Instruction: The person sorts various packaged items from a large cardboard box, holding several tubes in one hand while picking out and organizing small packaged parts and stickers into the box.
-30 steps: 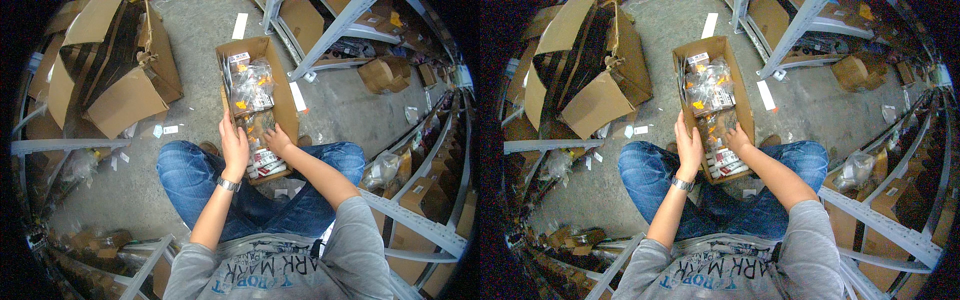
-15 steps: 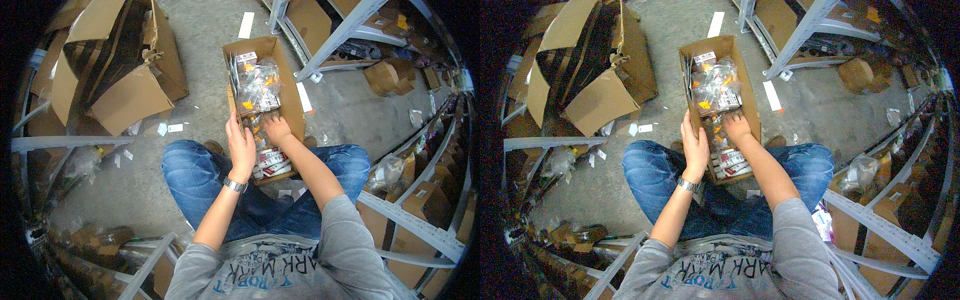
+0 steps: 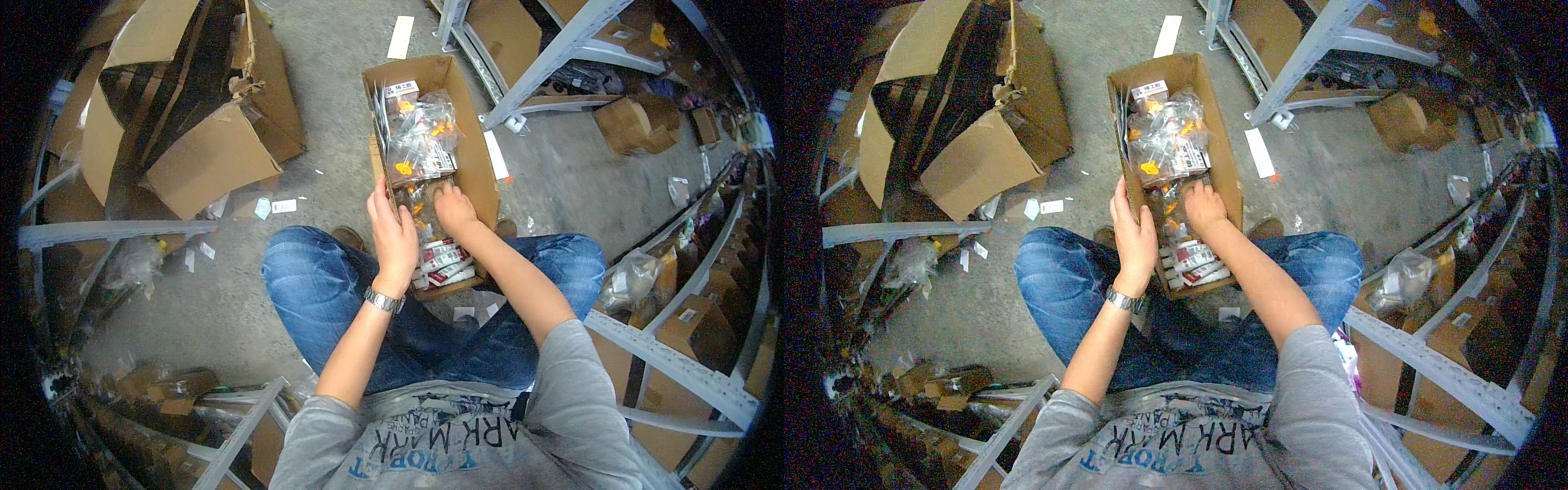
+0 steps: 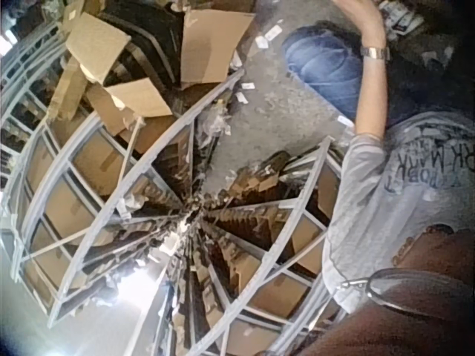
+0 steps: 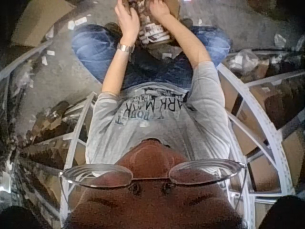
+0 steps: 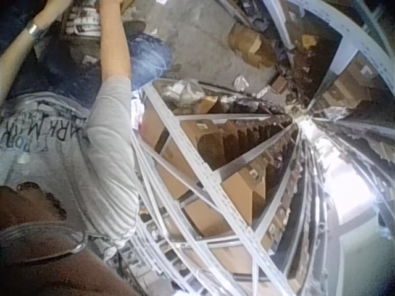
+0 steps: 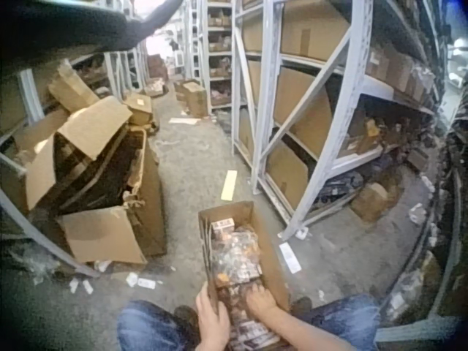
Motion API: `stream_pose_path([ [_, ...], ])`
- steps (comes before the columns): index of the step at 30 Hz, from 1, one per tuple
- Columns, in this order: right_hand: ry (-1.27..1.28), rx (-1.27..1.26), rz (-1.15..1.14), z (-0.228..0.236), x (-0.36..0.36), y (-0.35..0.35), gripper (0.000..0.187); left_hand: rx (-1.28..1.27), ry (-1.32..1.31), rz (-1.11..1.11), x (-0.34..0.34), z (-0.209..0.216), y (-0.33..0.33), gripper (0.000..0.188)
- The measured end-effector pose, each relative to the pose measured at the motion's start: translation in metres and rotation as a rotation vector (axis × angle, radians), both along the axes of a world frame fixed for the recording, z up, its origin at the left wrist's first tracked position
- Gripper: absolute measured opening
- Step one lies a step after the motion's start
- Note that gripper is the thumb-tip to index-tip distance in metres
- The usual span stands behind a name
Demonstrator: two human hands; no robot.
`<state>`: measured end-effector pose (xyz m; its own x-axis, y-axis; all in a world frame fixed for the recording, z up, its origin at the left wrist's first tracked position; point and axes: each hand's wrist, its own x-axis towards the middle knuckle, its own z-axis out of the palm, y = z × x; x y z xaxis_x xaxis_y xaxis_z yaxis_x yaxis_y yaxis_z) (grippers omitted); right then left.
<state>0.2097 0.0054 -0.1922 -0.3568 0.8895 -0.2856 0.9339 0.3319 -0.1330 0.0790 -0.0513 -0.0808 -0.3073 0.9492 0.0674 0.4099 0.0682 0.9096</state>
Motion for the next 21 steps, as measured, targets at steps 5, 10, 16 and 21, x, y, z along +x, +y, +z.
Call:
stream_pose_path([
  [5, 0.125, -0.074, -0.016, 0.017, 0.006, -0.025, 0.019, 0.014, 0.041, 0.011, 0.0, -0.002, -0.001, 0.051],
  [10, 0.098, -0.167, -0.038, 0.015, 0.009, -0.027, 0.019, 0.012, 0.025, -0.003, 0.001, -0.001, 0.0, 0.052],
  [16, 0.459, -0.019, -0.312, 0.072, -0.01, 0.001, 0.024, 0.028, 0.018, 0.025, -0.003, -0.005, -0.001, 0.053],
  [21, 0.436, 0.484, -0.167, 0.108, -0.021, 0.045, 0.031, 0.013, -0.008, 0.02, -0.001, 0.0, 0.0, 0.055],
])
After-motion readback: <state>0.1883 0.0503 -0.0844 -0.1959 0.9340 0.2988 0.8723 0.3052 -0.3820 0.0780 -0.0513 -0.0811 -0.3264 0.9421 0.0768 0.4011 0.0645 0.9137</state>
